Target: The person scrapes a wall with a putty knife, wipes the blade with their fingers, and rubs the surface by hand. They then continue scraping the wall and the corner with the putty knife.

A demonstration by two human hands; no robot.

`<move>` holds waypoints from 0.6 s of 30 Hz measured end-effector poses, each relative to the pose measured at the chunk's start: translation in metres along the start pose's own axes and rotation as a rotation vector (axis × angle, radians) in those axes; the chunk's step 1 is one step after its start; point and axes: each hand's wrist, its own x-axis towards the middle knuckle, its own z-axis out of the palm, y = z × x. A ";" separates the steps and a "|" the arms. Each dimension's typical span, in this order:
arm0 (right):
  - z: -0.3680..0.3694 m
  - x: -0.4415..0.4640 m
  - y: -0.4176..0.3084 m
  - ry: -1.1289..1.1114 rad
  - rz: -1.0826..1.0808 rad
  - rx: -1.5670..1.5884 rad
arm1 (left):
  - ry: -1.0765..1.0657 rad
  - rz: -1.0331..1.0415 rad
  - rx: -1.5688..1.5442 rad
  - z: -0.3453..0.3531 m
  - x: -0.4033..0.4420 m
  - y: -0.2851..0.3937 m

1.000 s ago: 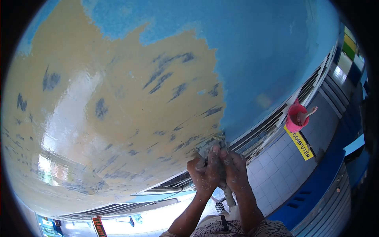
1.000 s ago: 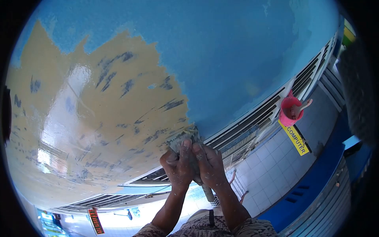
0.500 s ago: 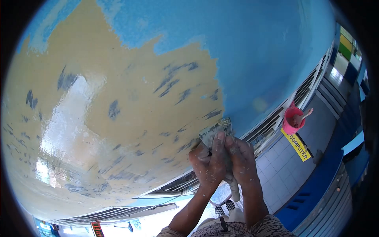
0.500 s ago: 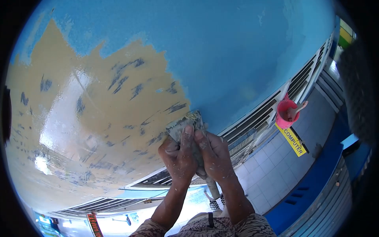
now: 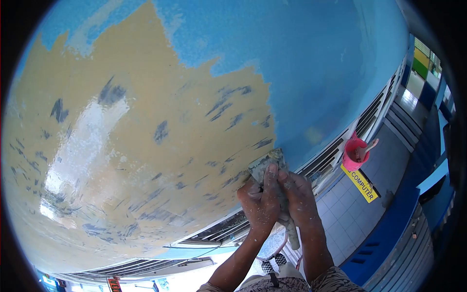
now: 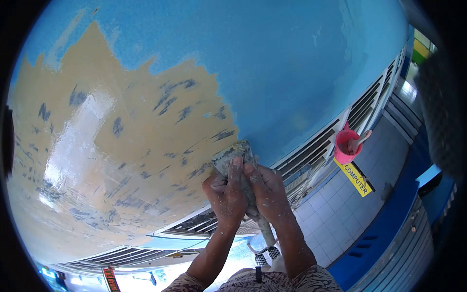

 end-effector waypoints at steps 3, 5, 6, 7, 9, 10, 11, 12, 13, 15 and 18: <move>-0.002 0.007 -0.009 -0.021 0.007 0.131 | -0.050 -0.034 0.131 0.002 0.006 0.019; -0.004 0.007 -0.015 -0.035 -0.006 0.071 | -0.024 -0.010 0.099 0.003 0.003 0.015; -0.004 0.006 -0.013 -0.035 -0.013 0.069 | 0.001 0.020 0.068 0.005 0.003 0.013; -0.001 0.005 -0.006 0.002 -0.072 0.006 | -0.001 0.028 0.065 0.006 0.004 0.010; 0.000 0.009 -0.011 0.039 -0.149 -0.055 | 0.062 0.162 0.058 0.008 0.009 0.007; -0.003 0.012 -0.024 0.010 -0.125 -0.082 | 0.061 0.169 0.056 0.009 0.013 0.016; -0.005 0.013 -0.036 -0.019 -0.096 -0.110 | 0.023 0.093 0.063 0.011 0.019 0.029; -0.003 0.013 -0.046 -0.018 -0.099 -0.112 | -0.014 0.016 0.068 0.012 0.023 0.037; 0.000 0.013 -0.056 0.001 -0.096 -0.071 | -0.014 0.017 0.065 0.012 0.022 0.038; 0.001 0.012 -0.056 0.019 -0.101 -0.034 | -0.013 0.037 0.078 0.013 0.022 0.039; -0.003 0.013 -0.039 -0.011 -0.128 -0.058 | 0.048 0.131 0.039 0.015 0.015 0.035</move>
